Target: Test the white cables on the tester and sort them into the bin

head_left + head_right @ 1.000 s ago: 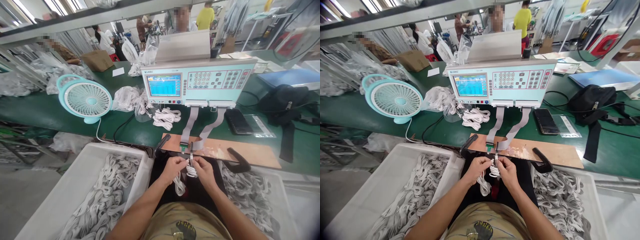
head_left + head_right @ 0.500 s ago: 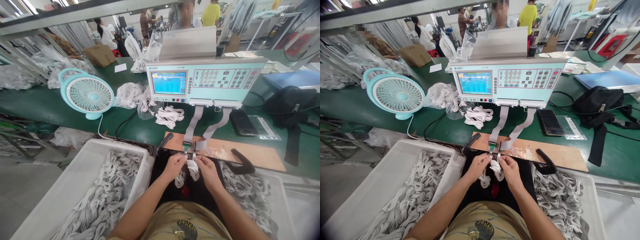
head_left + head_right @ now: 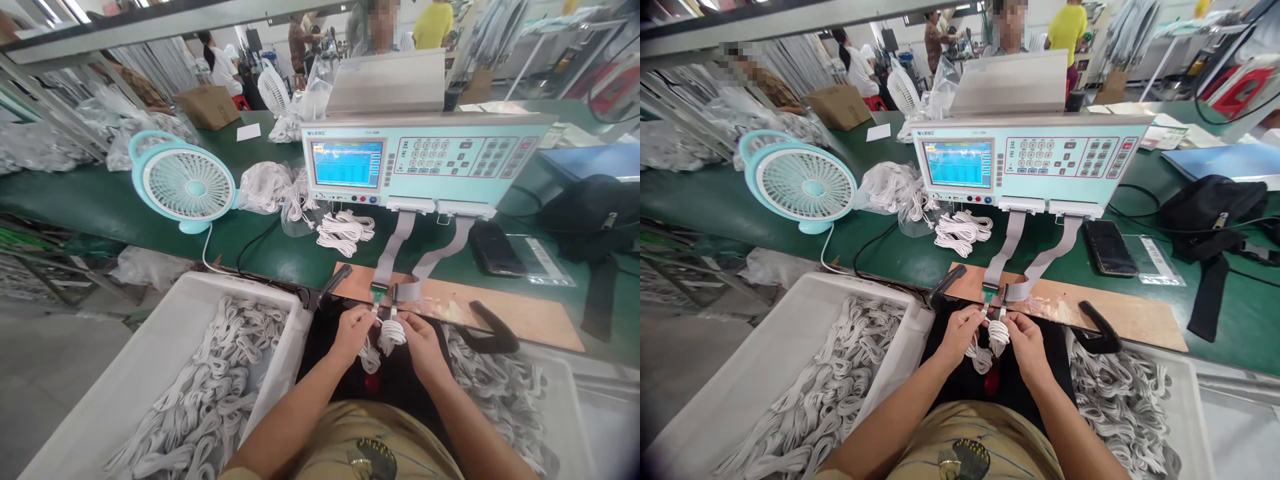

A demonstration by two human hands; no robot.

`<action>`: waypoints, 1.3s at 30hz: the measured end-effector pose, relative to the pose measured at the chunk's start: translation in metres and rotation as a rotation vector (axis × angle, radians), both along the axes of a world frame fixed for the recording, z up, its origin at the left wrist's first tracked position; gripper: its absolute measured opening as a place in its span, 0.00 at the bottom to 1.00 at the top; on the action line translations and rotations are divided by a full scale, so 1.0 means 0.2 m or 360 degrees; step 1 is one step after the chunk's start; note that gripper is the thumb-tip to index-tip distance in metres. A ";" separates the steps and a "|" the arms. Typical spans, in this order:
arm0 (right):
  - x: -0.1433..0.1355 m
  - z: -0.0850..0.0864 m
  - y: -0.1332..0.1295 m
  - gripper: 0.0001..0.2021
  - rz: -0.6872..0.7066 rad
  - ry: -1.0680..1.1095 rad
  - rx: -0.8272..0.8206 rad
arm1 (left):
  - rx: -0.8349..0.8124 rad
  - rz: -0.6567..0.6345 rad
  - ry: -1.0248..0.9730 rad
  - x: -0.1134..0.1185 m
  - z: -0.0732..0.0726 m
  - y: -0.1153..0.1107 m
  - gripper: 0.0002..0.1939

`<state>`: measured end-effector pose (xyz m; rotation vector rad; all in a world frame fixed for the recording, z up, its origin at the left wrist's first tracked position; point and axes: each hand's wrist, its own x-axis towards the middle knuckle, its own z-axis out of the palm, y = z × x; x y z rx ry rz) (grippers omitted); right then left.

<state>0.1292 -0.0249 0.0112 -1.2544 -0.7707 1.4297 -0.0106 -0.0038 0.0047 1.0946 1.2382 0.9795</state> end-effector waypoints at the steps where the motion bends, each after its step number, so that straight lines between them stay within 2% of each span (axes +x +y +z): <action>1: 0.00 0.00 0.00 0.15 -0.0003 -0.0016 0.0008 | -0.0024 0.0035 -0.0037 0.01 0.00 0.00 0.18; 6: 0.01 -0.03 0.01 0.16 0.0038 -0.0031 0.0015 | -0.0141 0.0067 -0.0065 0.02 -0.01 -0.01 0.20; 11: 0.00 -0.02 0.00 0.17 0.0056 -0.0042 0.0039 | -0.0089 0.0098 -0.0013 0.01 -0.01 -0.01 0.19; 18: 0.00 -0.02 0.02 0.18 0.0051 0.0024 0.0016 | -0.0091 0.0018 -0.0253 0.05 -0.02 0.02 0.21; 28: -0.01 -0.02 0.05 0.17 0.0018 -0.0031 0.0057 | -0.0093 0.0074 -0.0156 0.07 -0.05 0.06 0.20; 33: -0.08 0.02 0.00 0.20 -0.0110 -0.0240 0.0166 | -0.0015 0.0111 0.0023 0.08 0.00 0.01 0.18; 36: -0.10 0.01 -0.02 0.20 -0.0207 -0.0317 0.0068 | 0.0089 -0.0031 0.0038 0.09 0.02 -0.03 0.13; 39: 0.00 -0.04 -0.06 0.19 -0.0245 -0.0389 -0.0073 | -0.0081 -0.0221 0.0003 0.10 0.02 -0.07 0.14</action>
